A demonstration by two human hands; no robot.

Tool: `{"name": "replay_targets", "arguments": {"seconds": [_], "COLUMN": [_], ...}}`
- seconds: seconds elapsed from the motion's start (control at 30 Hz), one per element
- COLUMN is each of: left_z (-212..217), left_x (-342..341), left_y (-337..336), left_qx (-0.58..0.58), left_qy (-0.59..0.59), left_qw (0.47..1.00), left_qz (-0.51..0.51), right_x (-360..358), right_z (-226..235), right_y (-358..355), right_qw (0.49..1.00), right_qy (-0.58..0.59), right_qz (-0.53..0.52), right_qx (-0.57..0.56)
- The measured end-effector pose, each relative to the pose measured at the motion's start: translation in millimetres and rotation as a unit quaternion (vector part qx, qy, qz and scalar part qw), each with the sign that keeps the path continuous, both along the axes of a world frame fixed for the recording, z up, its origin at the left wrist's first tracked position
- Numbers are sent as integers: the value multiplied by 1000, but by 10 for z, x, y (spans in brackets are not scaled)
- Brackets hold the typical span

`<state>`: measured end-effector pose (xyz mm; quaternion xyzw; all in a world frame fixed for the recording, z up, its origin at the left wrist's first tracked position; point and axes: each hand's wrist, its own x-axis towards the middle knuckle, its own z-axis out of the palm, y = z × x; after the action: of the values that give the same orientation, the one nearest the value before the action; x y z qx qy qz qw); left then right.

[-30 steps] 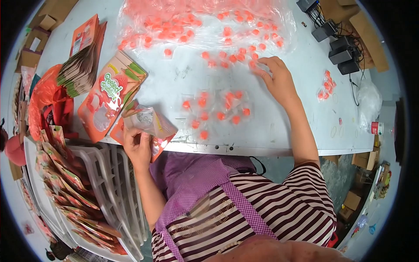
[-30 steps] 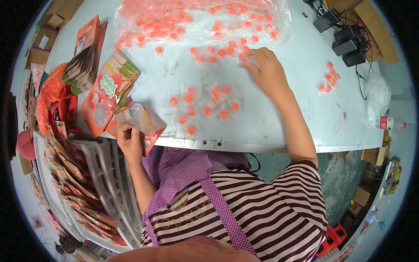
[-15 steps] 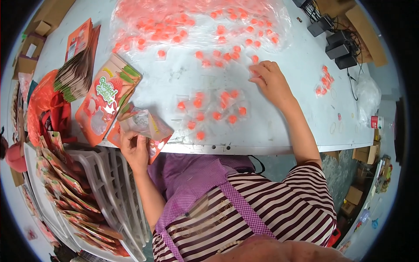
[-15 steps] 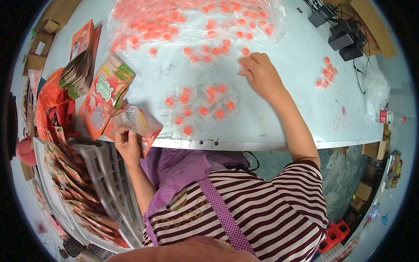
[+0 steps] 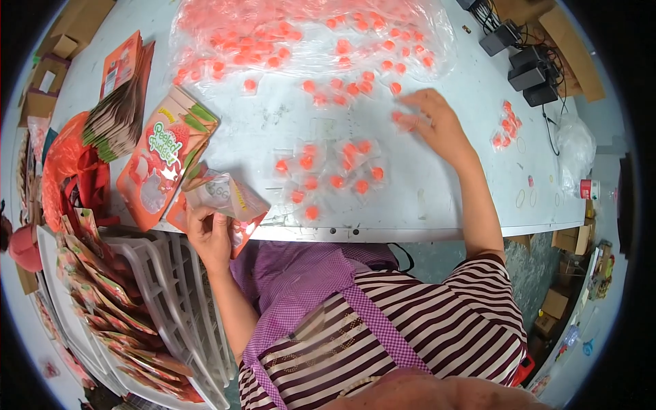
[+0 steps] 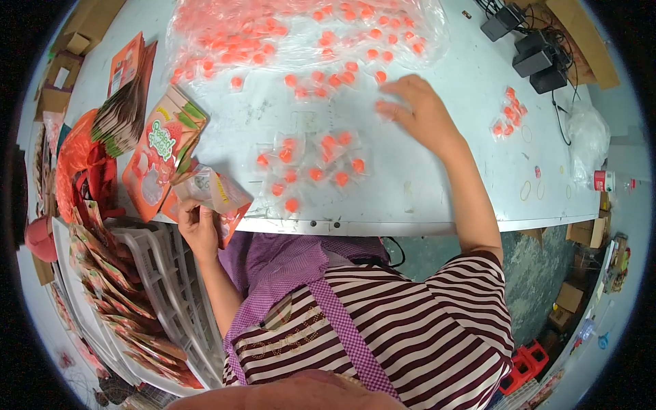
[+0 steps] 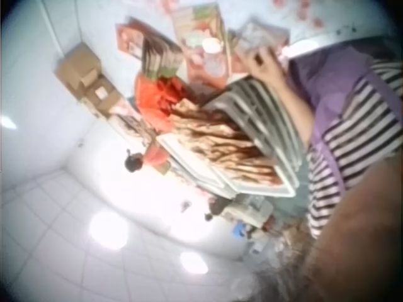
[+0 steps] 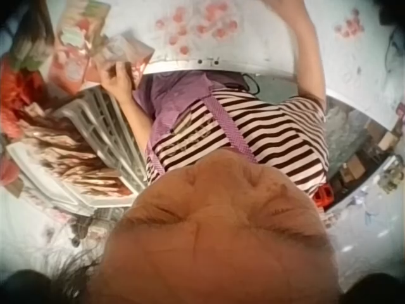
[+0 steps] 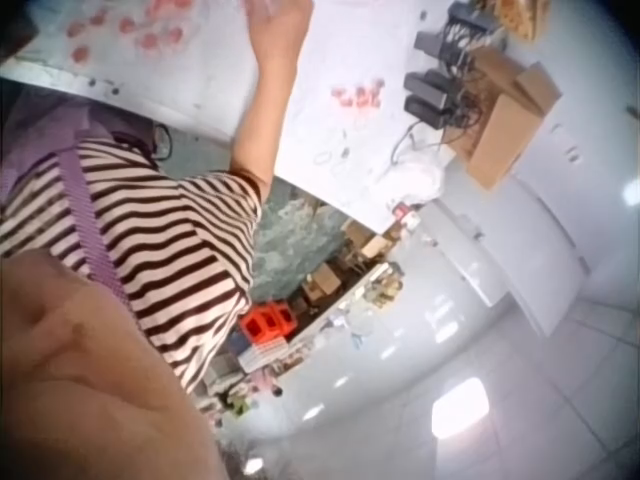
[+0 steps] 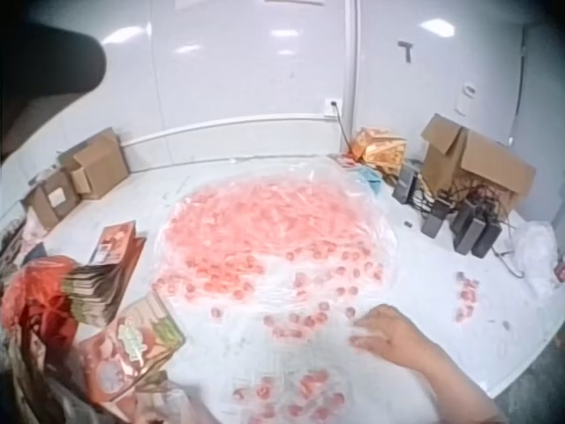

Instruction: Manually packaging small pink candies into branded plastic pouches at a factory workbench.

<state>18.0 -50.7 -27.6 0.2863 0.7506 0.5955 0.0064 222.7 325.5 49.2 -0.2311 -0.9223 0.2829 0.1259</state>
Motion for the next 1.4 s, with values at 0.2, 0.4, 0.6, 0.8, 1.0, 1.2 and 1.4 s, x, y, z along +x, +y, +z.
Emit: {"name": "replay_targets", "arguments": {"seconds": [0.2,0.4,0.6,0.8,1.0,1.2,1.4], "left_z": [41,-25,-51,53,58,25,49], "left_x": [36,0,-10,42,37,31,47], "left_y": [31,-30,-28,24,38,-3,40], "left_qx": [14,-30,7,2,13,24,-23], "left_qy": [-65,-7,-12,-60,-38,-57,-40], "left_qw": [998,999,1000,998,999,998,999], "left_qz": [1,16,6,-2,-9,-2,20], "right_x": [-346,-292,-492,-533,-288,-145,171], "right_z": [-207,-249,-307,-372,-370,-263,-182], "right_y": [347,337,292,330,320,227,44], "right_qw": [988,988,971,968,974,981,987], "right_qy": [43,-26,21,-5,2,-25,-18], "right_qz": [-53,-32,48,37,0,-32,8], "right_qx": [141,149,231,248,224,190,159]}}
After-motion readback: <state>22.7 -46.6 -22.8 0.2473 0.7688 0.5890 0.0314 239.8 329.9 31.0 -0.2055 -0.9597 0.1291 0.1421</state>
